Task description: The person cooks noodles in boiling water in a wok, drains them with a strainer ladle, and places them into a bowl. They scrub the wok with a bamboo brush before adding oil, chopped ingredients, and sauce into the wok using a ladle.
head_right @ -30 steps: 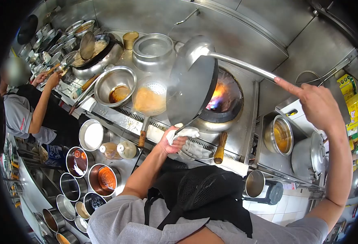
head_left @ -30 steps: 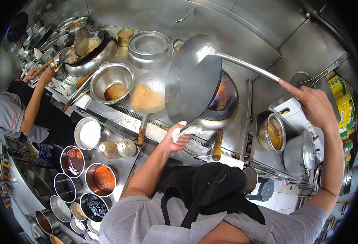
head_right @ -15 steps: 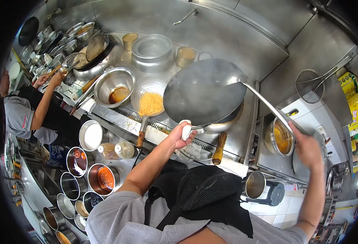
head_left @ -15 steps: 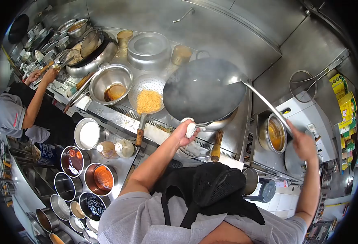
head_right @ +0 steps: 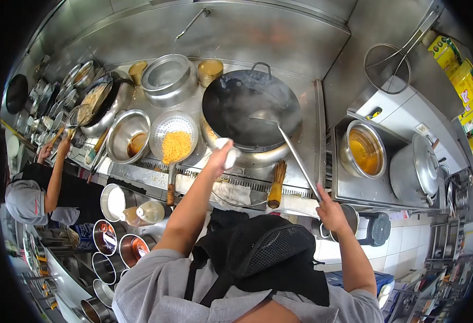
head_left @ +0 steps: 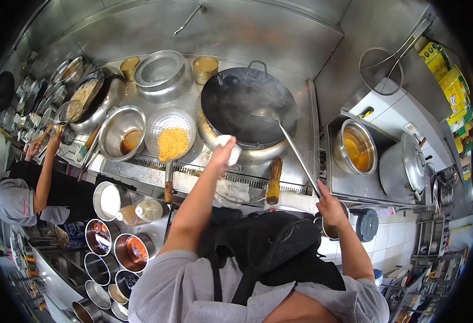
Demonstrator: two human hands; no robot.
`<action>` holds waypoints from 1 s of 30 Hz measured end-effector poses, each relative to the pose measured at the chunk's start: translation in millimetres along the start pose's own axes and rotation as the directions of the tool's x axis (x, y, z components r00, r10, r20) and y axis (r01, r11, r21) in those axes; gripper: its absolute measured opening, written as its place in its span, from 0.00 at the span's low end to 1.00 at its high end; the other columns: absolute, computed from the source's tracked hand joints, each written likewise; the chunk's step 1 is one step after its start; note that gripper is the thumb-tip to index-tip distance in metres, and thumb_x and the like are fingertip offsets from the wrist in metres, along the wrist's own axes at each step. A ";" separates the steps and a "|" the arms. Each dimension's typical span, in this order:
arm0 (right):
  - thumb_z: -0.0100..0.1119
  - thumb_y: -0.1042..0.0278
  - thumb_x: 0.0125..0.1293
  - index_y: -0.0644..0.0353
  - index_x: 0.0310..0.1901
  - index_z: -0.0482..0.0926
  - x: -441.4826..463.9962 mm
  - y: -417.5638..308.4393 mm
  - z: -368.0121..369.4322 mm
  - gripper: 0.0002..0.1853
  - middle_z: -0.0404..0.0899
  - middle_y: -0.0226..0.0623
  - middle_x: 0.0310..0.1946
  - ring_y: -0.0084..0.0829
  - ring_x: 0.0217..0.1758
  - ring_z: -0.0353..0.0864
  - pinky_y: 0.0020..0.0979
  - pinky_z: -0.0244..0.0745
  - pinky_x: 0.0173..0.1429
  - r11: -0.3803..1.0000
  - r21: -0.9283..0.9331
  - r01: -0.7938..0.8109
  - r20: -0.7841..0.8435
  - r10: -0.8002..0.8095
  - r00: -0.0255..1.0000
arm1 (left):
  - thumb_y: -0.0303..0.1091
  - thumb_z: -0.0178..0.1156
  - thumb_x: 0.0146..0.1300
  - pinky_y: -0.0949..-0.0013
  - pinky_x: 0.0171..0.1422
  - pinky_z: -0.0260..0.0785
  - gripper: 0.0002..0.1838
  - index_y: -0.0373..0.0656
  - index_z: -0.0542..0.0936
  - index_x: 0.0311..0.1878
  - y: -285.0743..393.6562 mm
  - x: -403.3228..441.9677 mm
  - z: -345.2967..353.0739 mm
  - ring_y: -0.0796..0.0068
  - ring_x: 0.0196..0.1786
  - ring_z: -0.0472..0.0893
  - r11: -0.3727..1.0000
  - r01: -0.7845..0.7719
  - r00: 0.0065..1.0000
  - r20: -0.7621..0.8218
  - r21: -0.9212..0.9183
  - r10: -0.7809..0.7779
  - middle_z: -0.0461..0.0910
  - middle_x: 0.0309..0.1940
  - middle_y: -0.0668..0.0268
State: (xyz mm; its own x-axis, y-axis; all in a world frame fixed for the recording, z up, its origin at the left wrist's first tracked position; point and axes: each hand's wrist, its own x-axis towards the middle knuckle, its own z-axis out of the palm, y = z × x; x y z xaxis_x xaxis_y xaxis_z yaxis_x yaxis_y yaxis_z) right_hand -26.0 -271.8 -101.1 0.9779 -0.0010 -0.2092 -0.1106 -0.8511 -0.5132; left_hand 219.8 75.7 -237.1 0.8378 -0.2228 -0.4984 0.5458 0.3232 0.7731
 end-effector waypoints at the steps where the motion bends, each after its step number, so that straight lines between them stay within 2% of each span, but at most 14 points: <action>1: 0.57 0.77 0.60 0.48 0.77 0.50 -1.8 -3.9 -3.9 0.44 0.68 0.43 0.21 0.42 0.28 0.73 0.34 0.73 0.45 1.000 0.003 -0.003 0.006 0.003 1.000 | 0.41 0.66 0.60 0.59 0.48 0.73 0.22 0.44 0.75 0.55 -4.9 -12.8 -14.8 0.69 0.44 0.80 0.990 -0.136 0.989 -0.057 0.041 0.138 0.80 0.43 0.64; 3: 0.57 0.77 0.61 0.47 0.77 0.49 -2.6 -16.5 -14.0 0.44 0.63 0.40 0.20 0.36 0.27 0.71 0.33 0.73 0.43 0.992 0.125 -0.015 0.126 -0.001 0.992 | 0.31 0.66 0.56 0.62 0.58 0.71 0.30 0.40 0.69 0.62 -7.3 -44.7 -62.9 0.66 0.53 0.78 0.966 -0.222 0.968 -0.088 0.131 0.235 0.78 0.50 0.60; 6: 0.57 0.76 0.63 0.45 0.78 0.49 10.3 -68.8 -34.0 0.43 0.63 0.34 0.19 0.27 0.25 0.70 0.31 0.73 0.39 0.956 0.257 -0.141 0.334 0.049 0.941 | 0.21 0.61 0.46 0.61 0.60 0.70 0.33 0.38 0.69 0.61 -9.3 -84.0 -122.2 0.64 0.55 0.77 0.901 -0.262 0.932 -0.151 0.347 0.329 0.78 0.51 0.59; 7: 0.56 0.76 0.64 0.43 0.78 0.49 21.2 -91.0 -34.4 0.43 0.63 0.31 0.20 0.25 0.25 0.70 0.29 0.73 0.38 0.909 0.330 -0.254 0.452 0.084 0.888 | 0.23 0.64 0.47 0.59 0.59 0.71 0.31 0.37 0.72 0.59 -17.6 -83.8 -139.6 0.57 0.53 0.79 0.836 -0.249 0.918 -0.155 0.489 0.365 0.80 0.48 0.53; 9: 0.55 0.74 0.66 0.40 0.78 0.49 49.2 -113.5 -20.0 0.42 0.65 0.29 0.20 0.24 0.25 0.70 0.29 0.73 0.37 0.921 0.319 -0.223 0.512 0.031 0.858 | 0.27 0.68 0.46 0.55 0.58 0.72 0.30 0.36 0.73 0.57 -87.2 -35.8 -202.4 0.47 0.53 0.80 0.569 -0.142 0.891 -0.146 0.810 0.430 0.80 0.47 0.45; 10: 0.54 0.73 0.67 0.39 0.78 0.47 65.5 -123.8 -9.4 0.42 0.67 0.31 0.22 0.26 0.25 0.71 0.30 0.73 0.37 0.959 0.269 -0.093 0.531 -0.067 0.845 | 0.30 0.71 0.45 0.52 0.60 0.71 0.33 0.39 0.73 0.58 -103.5 -35.1 -204.6 0.42 0.54 0.77 0.414 -0.024 0.893 -0.166 0.910 0.418 0.78 0.48 0.42; 11: 0.53 0.72 0.67 0.38 0.78 0.46 80.4 -133.7 2.7 0.41 0.69 0.33 0.23 0.27 0.25 0.71 0.31 0.73 0.37 0.974 0.221 0.042 0.553 -0.161 0.818 | 0.31 0.71 0.46 0.51 0.61 0.70 0.33 0.43 0.73 0.60 -100.0 -54.9 -184.3 0.43 0.53 0.77 0.390 -0.016 0.832 -0.203 0.921 0.516 0.78 0.48 0.45; 15: 0.53 0.71 0.68 0.37 0.79 0.43 132.5 -160.4 69.1 0.43 0.74 0.40 0.28 0.34 0.29 0.75 0.35 0.74 0.43 0.967 0.220 0.131 0.637 -0.244 0.732 | 0.33 0.71 0.48 0.49 0.67 0.65 0.46 0.50 0.61 0.73 -78.6 -82.0 -158.4 0.41 0.62 0.71 0.423 0.132 0.835 -0.330 0.897 0.441 0.71 0.58 0.45; 17: 0.53 0.71 0.68 0.36 0.79 0.41 151.6 -155.5 104.4 0.43 0.77 0.48 0.35 0.43 0.38 0.79 0.41 0.73 0.52 0.868 0.229 0.441 0.498 -0.494 0.713 | 0.33 0.69 0.50 0.48 0.70 0.62 0.47 0.48 0.57 0.74 -66.2 -107.3 -157.4 0.40 0.65 0.68 0.265 0.113 0.665 -0.271 0.958 0.696 0.67 0.63 0.43; 18: 0.53 0.70 0.68 0.36 0.78 0.41 155.3 -168.2 105.0 0.43 0.79 0.55 0.41 0.49 0.46 0.80 0.43 0.70 0.59 0.936 0.154 0.317 0.623 -0.341 0.704 | 0.34 0.67 0.53 0.47 0.70 0.61 0.45 0.44 0.57 0.74 -52.8 -118.3 -159.3 0.40 0.66 0.67 0.274 0.197 0.666 -0.333 0.941 0.667 0.65 0.66 0.42; 21: 0.53 0.73 0.65 0.39 0.79 0.42 156.4 -189.9 120.0 0.44 0.79 0.51 0.48 0.45 0.44 0.80 0.38 0.73 0.54 0.905 0.142 0.400 0.583 -0.403 0.705 | 0.34 0.64 0.55 0.47 0.67 0.64 0.42 0.42 0.57 0.73 -47.9 -115.7 -183.5 0.40 0.64 0.69 0.405 0.324 0.728 -0.498 0.855 0.471 0.66 0.64 0.41; 22: 0.52 0.70 0.68 0.35 0.78 0.39 156.9 -199.2 114.5 0.43 0.80 0.60 0.44 0.53 0.47 0.81 0.46 0.71 0.58 0.966 0.056 0.253 0.688 -0.221 0.691 | 0.35 0.61 0.58 0.47 0.63 0.68 0.40 0.40 0.57 0.72 -46.0 -113.3 -186.9 0.40 0.61 0.72 0.439 0.365 0.772 -0.530 0.821 0.351 0.67 0.62 0.40; 25: 0.51 0.68 0.68 0.36 0.78 0.37 164.3 -204.8 128.8 0.43 0.80 0.61 0.41 0.58 0.46 0.80 0.50 0.71 0.55 0.959 -0.091 0.267 0.638 -0.150 0.755 | 0.35 0.59 0.60 0.47 0.60 0.70 0.37 0.39 0.57 0.71 -54.2 -105.3 -195.5 0.40 0.59 0.74 0.393 0.361 0.805 -0.495 0.846 0.326 0.69 0.59 0.39; 30: 0.49 0.70 0.66 0.37 0.78 0.36 161.7 -219.7 150.5 0.44 0.81 0.61 0.44 0.58 0.46 0.80 0.52 0.73 0.54 0.945 -0.215 0.249 0.514 -0.107 0.851 | 0.29 0.55 0.57 0.45 0.59 0.68 0.31 0.36 0.58 0.65 -80.4 -107.5 -200.9 0.31 0.50 0.77 0.583 0.188 0.884 -0.394 0.791 0.250 0.77 0.45 0.34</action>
State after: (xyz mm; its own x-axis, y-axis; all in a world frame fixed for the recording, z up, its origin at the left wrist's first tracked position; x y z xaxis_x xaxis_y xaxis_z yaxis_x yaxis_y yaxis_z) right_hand 129.7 -6.0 -147.5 0.7526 0.3603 -0.5512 0.1767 -0.9168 -0.3580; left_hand 88.1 258.5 -324.5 0.8818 0.2467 -0.4019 0.4665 -0.5804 0.6674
